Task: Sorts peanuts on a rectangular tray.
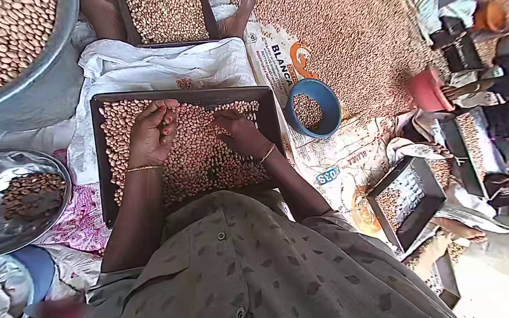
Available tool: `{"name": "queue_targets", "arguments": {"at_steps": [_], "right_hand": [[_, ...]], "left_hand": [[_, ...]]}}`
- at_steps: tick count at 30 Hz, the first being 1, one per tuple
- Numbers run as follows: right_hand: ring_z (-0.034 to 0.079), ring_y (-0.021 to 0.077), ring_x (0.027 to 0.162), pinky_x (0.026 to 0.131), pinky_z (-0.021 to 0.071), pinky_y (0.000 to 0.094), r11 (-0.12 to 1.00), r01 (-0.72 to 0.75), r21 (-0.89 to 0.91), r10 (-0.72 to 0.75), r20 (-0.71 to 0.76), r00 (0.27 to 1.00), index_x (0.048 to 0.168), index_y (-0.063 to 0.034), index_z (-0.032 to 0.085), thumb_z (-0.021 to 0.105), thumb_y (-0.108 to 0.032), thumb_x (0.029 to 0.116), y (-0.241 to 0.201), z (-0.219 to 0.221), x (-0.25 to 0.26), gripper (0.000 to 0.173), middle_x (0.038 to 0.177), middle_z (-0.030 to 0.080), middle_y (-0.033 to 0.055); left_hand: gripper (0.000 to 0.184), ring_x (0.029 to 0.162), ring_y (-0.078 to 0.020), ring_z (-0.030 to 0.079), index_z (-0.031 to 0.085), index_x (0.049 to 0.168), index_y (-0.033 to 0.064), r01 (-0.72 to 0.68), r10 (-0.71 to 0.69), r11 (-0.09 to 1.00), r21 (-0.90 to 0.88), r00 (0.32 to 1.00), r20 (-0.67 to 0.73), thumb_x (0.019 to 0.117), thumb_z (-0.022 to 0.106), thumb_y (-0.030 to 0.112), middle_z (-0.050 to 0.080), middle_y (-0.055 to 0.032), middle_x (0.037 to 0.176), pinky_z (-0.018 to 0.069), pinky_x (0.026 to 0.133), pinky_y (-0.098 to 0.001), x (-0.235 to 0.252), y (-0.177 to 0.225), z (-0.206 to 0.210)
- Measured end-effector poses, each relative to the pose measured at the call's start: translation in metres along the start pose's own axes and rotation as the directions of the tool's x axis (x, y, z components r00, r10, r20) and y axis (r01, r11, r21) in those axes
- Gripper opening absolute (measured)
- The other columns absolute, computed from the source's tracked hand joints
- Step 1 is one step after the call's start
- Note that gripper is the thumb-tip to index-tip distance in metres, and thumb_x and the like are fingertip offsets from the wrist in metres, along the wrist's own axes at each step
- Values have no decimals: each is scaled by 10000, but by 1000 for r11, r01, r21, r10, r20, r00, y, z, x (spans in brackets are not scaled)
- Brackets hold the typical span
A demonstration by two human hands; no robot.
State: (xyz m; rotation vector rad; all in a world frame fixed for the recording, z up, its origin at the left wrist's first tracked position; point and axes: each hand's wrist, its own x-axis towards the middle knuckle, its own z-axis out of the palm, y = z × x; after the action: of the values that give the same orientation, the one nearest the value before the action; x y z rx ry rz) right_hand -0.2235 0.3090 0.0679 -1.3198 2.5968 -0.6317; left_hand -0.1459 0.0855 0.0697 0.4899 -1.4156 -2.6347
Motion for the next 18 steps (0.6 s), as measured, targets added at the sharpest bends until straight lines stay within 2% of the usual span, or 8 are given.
{"name": "queue_targets", "arguments": {"at_steps": [2, 3, 6, 8, 11, 13, 15, 18], "right_hand": [[373, 393, 1483, 1162, 252, 706, 999, 31, -43, -26, 125, 992, 1254, -151, 726, 752, -154, 899, -11, 20, 21, 356, 1492, 547, 145], [356, 396, 1488, 1155, 217, 741, 998, 18, -59, -8, 162, 987, 1244, -157, 725, 765, -170, 885, -11, 28, 25, 361, 1495, 532, 143], [485, 415, 1337, 1034, 393, 647, 979, -136, -154, 159, 145, 977, 1130, -85, 752, 769, -176, 881, 9, 18, 8, 265, 1326, 629, 169], [552, 428, 1272, 968, 481, 629, 952, -255, -168, 280, 147, 949, 1134, -66, 745, 729, -156, 919, 26, 6, -19, 234, 1269, 655, 195], [683, 376, 1065, 929, 531, 584, 961, -263, 86, 223, 323, 920, 1113, 3, 744, 693, -85, 934, 36, -21, -57, 206, 1123, 714, 218], [695, 217, 943, 879, 559, 421, 911, -254, 325, 117, 387, 915, 1106, 0, 744, 693, -62, 944, 35, -34, -66, 181, 1063, 731, 145], [700, 200, 922, 860, 585, 387, 893, -209, 398, 115, 247, 962, 1129, 22, 724, 631, -39, 967, 34, -42, -54, 196, 1103, 713, 155], [716, 255, 930, 869, 585, 438, 950, -197, 242, 208, -17, 978, 1143, 13, 718, 551, -77, 1029, 49, -32, -9, 221, 1096, 720, 172]], "left_hand": [[343, 455, 25, 400, 651, 1099, 113, -19, 19, 1000, 3, 999, -41, 1105, 308, 120, 540, 93, 700, 315, 397, -101, -1, 5, -7], [340, 450, 25, 394, 650, 1100, 113, -26, 25, 1000, -4, 998, -60, 1107, 310, 123, 532, 94, 695, 313, 393, -100, -1, 8, -11], [340, 446, 31, 399, 640, 1087, 126, -52, 49, 998, -38, 996, -70, 1111, 301, 128, 519, 107, 675, 326, 395, -96, 0, 11, -23], [336, 448, 29, 402, 647, 1079, 121, -55, 51, 997, -52, 996, -79, 1107, 313, 117, 522, 100, 673, 327, 393, -98, 0, 11, -24], [326, 454, 26, 405, 650, 1082, 114, -22, 21, 998, -53, 999, -32, 1103, 325, 112, 534, 93, 683, 325, 397, -101, 1, 9, -19], [323, 451, 27, 406, 651, 1090, 108, 9, -9, 999, -38, 1000, 4, 1103, 328, 110, 544, 87, 690, 323, 391, -99, 0, 6, -15], [326, 447, 32, 397, 647, 1088, 107, 30, -29, 999, -27, 999, 26, 1104, 321, 106, 543, 87, 695, 313, 385, -98, -1, 4, -10], [327, 442, 32, 394, 647, 1106, 88, 45, -45, 999, -18, 999, 28, 1106, 320, 105, 534, 82, 691, 314, 383, -96, -1, 2, -8]]}}
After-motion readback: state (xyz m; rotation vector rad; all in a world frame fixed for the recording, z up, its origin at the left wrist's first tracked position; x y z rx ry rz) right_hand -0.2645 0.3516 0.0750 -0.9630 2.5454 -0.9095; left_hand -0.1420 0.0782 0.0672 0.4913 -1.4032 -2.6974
